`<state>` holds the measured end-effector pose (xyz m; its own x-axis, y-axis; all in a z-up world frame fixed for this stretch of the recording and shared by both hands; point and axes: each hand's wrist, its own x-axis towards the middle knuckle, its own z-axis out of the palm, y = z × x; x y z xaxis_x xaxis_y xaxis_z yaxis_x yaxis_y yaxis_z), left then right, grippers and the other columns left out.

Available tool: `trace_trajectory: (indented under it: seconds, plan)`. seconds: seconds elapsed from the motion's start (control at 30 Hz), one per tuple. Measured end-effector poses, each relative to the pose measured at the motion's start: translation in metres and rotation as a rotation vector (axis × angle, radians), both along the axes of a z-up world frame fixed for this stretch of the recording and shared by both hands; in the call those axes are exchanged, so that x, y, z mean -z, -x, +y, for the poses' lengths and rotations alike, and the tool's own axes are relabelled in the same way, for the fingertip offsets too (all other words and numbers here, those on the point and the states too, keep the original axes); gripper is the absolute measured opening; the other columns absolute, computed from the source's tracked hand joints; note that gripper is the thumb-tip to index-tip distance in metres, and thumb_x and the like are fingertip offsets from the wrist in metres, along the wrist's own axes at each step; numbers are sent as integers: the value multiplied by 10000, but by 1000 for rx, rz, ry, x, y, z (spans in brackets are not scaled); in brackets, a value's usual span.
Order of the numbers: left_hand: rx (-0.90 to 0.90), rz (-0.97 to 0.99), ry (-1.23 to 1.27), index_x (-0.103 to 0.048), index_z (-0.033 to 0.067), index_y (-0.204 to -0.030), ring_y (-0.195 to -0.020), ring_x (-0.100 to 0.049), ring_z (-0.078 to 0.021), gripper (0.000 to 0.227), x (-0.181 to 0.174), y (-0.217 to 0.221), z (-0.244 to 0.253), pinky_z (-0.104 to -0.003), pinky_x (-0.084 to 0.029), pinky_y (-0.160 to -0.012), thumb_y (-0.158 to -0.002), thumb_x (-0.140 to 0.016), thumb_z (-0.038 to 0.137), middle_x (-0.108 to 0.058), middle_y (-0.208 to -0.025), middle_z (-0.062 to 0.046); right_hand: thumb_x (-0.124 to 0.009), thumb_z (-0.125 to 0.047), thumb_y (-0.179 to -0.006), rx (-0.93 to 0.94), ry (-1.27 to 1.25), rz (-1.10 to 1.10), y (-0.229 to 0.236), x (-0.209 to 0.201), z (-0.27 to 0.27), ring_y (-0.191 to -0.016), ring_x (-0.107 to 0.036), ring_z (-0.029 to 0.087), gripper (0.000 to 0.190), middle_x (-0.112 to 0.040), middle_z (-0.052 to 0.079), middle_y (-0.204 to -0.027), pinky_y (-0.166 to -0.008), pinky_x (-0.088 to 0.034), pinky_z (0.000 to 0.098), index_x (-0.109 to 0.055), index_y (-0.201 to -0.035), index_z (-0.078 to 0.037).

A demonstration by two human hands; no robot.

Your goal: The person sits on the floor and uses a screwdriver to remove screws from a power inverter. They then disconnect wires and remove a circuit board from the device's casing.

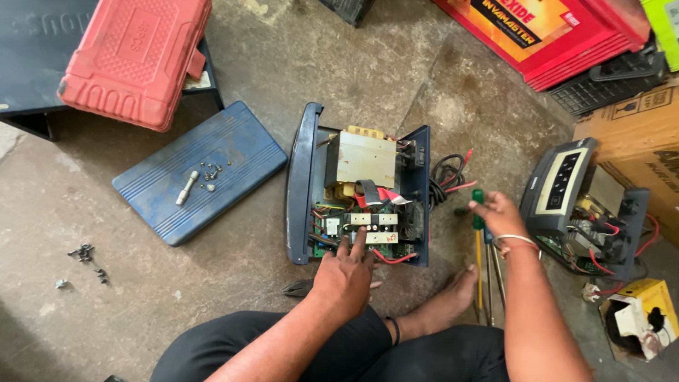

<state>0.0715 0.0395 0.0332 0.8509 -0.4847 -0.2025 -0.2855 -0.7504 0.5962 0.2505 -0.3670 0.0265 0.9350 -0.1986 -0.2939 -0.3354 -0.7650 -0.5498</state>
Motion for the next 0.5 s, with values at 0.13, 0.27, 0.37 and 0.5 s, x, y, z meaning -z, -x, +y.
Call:
trace_trajectory:
  seconds: [0.13,0.27,0.37,0.5]
  plan:
    - [-18,3,11,-529,57,-1424,-1409,-374,-456,702,3,-1,-2,-529,-450,-981,-818,-763,325,-192,-1641,-264,-697,-142,-941,-90,-231,-161,19,-78,57,-978,-703,197,397,-744,94,-1062,-901,-548,336,-631,-1316,-29]
    - [-20,-2,-13,-537,62,-1420,-1420,-368,-451,638,5,1,-4,-519,-437,-1001,-861,-717,312,-210,-1633,-263,-638,-117,-1050,-285,-591,-471,50,-159,139,-924,-653,160,319,-673,28,-1023,-931,-555,361,-574,-1355,-51]
    - [-39,-5,16,-554,60,-1406,-1419,-376,-450,600,8,2,-4,-522,-438,-994,-887,-699,322,-224,-1634,-258,-642,-240,-995,-196,-988,-632,72,-220,176,-740,-558,114,195,-615,-11,-860,-700,-476,292,-609,-1151,-128]
    - [-40,-12,27,-572,80,-1405,-1417,-385,-446,591,11,3,-3,-509,-441,-982,-879,-707,315,-234,-1641,-259,-553,-400,-987,-168,-1209,-710,82,-239,196,-648,-451,108,300,-519,-7,-744,-629,-399,288,-567,-1038,-105]
